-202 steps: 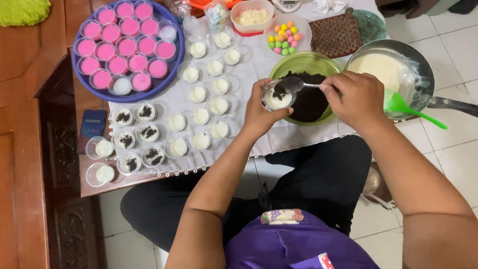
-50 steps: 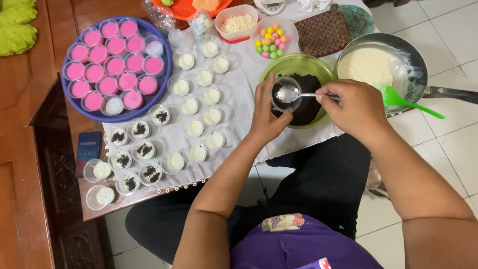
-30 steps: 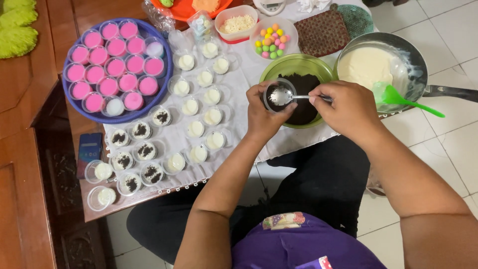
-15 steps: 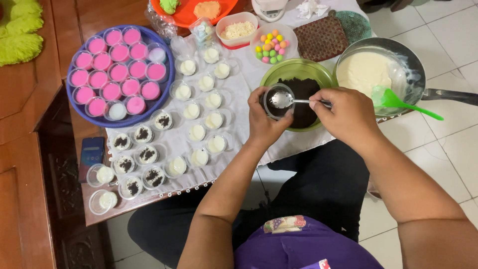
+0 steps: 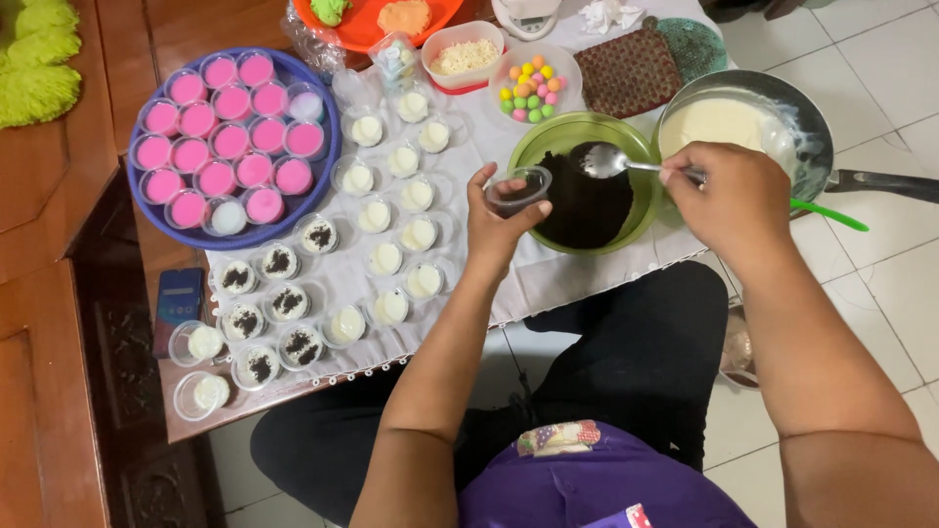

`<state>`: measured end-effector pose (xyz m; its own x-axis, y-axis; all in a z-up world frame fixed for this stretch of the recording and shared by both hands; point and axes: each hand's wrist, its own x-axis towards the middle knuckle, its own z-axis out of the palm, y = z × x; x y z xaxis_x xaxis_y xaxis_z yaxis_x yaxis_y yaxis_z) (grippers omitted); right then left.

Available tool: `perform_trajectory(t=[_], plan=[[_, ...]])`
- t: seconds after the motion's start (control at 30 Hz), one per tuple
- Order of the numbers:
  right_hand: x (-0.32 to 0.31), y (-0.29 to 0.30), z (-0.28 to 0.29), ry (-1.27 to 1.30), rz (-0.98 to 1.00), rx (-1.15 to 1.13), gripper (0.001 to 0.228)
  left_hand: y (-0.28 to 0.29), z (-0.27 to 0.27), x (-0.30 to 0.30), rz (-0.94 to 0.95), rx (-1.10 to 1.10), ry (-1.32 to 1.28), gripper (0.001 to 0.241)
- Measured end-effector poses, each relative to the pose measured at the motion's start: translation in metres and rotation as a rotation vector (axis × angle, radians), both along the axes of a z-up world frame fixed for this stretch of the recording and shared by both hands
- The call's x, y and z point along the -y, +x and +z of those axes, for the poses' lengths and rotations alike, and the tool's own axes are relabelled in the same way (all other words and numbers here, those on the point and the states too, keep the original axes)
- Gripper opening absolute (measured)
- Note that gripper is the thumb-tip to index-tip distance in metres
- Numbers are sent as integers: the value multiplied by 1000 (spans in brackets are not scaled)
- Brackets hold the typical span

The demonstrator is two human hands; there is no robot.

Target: Assembling individual dessert cups by layering dark crumbs and white cream using a spoon and spatula

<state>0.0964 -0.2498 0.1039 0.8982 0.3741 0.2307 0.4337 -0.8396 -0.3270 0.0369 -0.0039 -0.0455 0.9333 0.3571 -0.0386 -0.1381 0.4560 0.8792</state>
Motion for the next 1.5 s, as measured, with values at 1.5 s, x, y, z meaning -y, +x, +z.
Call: perform_trajectory(t=[1.5], plan=[[197,106,-170,-21,-328,-327,35,37,28,42,-525,-69,229,83]])
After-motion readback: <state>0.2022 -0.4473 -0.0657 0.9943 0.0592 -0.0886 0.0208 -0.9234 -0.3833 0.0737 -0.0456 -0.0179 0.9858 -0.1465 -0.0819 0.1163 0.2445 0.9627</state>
